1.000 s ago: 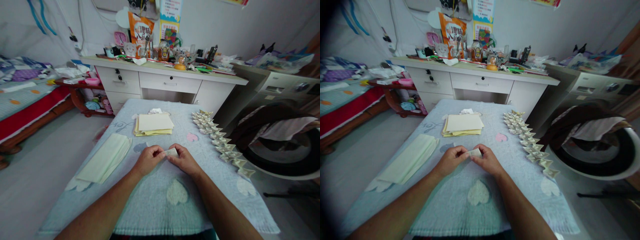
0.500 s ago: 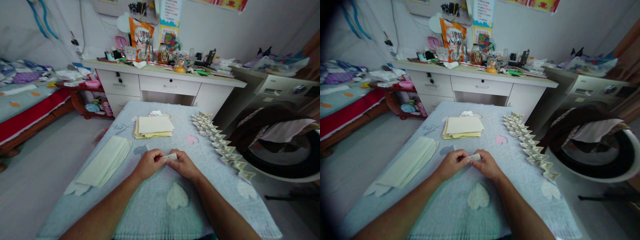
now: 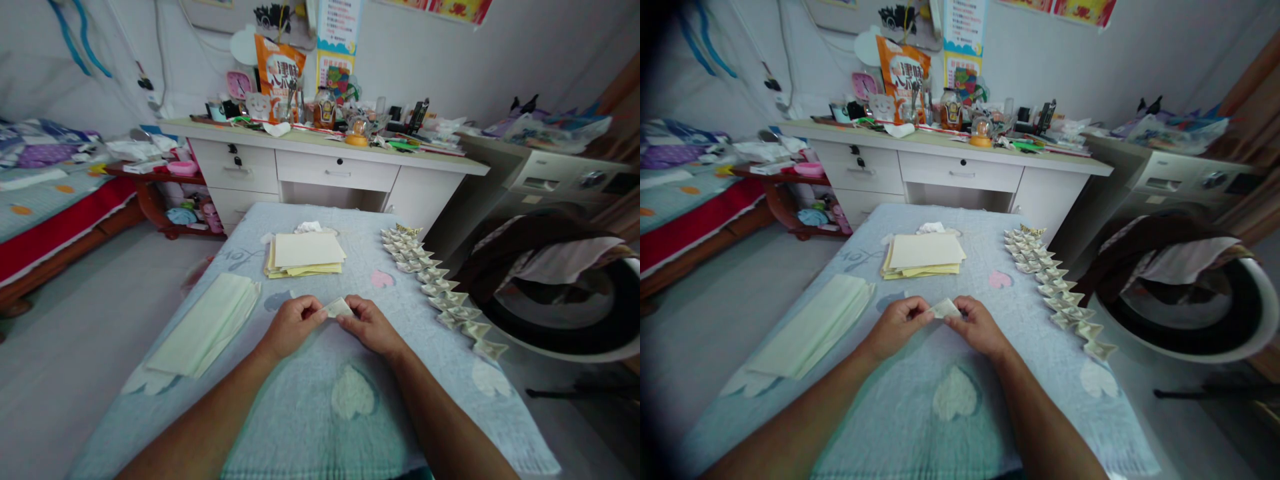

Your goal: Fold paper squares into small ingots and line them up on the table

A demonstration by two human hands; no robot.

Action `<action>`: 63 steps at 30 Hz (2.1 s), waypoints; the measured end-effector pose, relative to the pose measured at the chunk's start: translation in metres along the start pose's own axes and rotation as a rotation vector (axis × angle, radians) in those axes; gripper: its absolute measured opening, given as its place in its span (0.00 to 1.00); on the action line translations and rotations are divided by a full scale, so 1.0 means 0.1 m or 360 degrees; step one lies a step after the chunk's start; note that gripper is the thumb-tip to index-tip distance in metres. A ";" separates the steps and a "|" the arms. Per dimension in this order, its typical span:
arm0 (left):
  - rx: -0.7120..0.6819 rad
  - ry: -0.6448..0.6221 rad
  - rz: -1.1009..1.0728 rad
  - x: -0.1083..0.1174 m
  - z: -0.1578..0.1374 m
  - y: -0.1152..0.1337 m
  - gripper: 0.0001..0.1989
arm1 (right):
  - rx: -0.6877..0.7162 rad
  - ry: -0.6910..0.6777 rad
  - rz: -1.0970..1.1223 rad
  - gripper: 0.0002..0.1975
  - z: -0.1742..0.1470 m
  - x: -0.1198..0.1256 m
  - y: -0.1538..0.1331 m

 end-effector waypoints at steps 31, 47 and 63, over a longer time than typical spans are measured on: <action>0.0149 0.0180 -0.0177 0.17 0.04 -0.11 0.13 | -0.0159 0.0184 0.0190 0.13 -0.03 0.23 0.05; 0.0199 0.0252 -0.0324 0.14 0.04 -0.11 0.15 | -0.0005 0.0142 0.0175 0.10 0.00 0.04 0.03; 0.0125 0.0013 -0.0223 -0.04 0.02 -0.08 0.11 | -0.0137 0.0188 0.0415 0.14 -0.02 -0.01 0.04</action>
Point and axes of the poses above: each hand's wrist, its own z-axis towards the middle knuckle, its own x-axis out of the back of the hand, y = z × x, the point moved 7 cm from there along z, towards the middle knuckle, and after that the axes turned 2 degrees about -y, right-handed, at the moved point
